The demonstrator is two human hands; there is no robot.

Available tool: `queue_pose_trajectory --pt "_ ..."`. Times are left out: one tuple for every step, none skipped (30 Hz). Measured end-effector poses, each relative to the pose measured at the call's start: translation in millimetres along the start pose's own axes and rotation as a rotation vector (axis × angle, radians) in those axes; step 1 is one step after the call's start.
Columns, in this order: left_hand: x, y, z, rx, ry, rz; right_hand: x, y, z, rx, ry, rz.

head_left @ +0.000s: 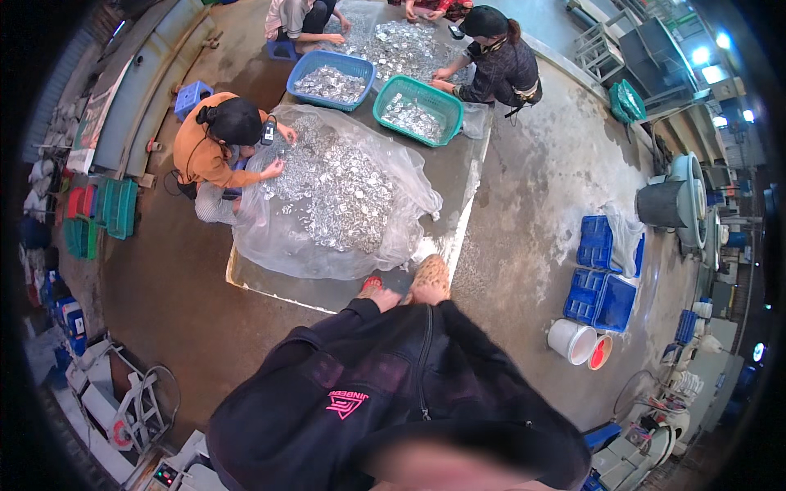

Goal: The person sits on the floor and sorts small white plastic buckles from a large pile on a sheet, picking them up by hand and placing them into a green basket. Other people are also sorting similar items nearby.

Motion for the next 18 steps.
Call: queue_pose_trajectory --pt "12 -20 28 -0.110 -0.119 0.043 -2 -40 19 0.223 -0.023 -0.038" --pt "30 -37 55 -0.215 -0.129 0.054 -1 -81 42 0.157 -0.090 -0.023" --pt "27 -43 60 -0.351 -0.116 0.106 -11 -85 65 0.129 -0.126 0.030" --pt "25 -53 67 -0.487 -0.110 0.149 -14 -93 93 0.322 0.096 0.038" --pt "54 -36 62 -0.633 -0.262 -0.025 -4 -102 102 0.312 0.033 0.191" --pt "82 -23 55 -0.767 -0.383 -0.241 -4 -114 95 0.300 -0.007 0.350" --pt "87 7 44 -0.845 -0.492 -0.426 8 -118 114 0.415 -0.144 0.427" --pt "111 13 47 -1.002 -0.655 -0.384 7 -140 117 0.520 -0.257 0.473" --pt "124 20 50 -1.146 -0.833 -0.353 4 -159 122 0.614 -0.377 0.532" --pt "118 29 38 -1.295 -1.028 -0.252 12 -156 162 0.524 -0.380 0.568" --pt "134 7 36 -1.236 -0.896 -0.064 17 -181 144 0.581 -0.225 0.566" --pt "148 -28 38 -1.131 -0.652 0.129 18 -213 121 0.633 -0.066 0.529" --pt "148 -55 43 -1.078 -0.488 0.230 10 -226 91 0.709 0.105 0.538" --pt "141 -73 51 -1.095 -0.441 0.265 2 -233 65 0.772 0.275 0.546" --pt "134 -89 50 -1.147 -0.437 0.290 -7 -233 65 0.704 0.311 0.608" --pt "126 -104 52 -1.213 -0.460 0.304 -8 -234 69 0.625 0.323 0.673" --pt "121 -120 56 -1.290 -0.487 0.313 -7 -242 76 0.537 0.329 0.735" --pt "118 -139 59 -1.372 -0.539 0.320 -3 -251 76 0.498 0.358 0.780"
Point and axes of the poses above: each hand's wrist, its own x-axis towards the middle knuckle, its own z-axis out of the back of the hand, y = z × x, the point moved 10 cm from there along x, towards the middle knuckle, and after that the axes turned 15 degrees about -x, right-handed, at the moved point
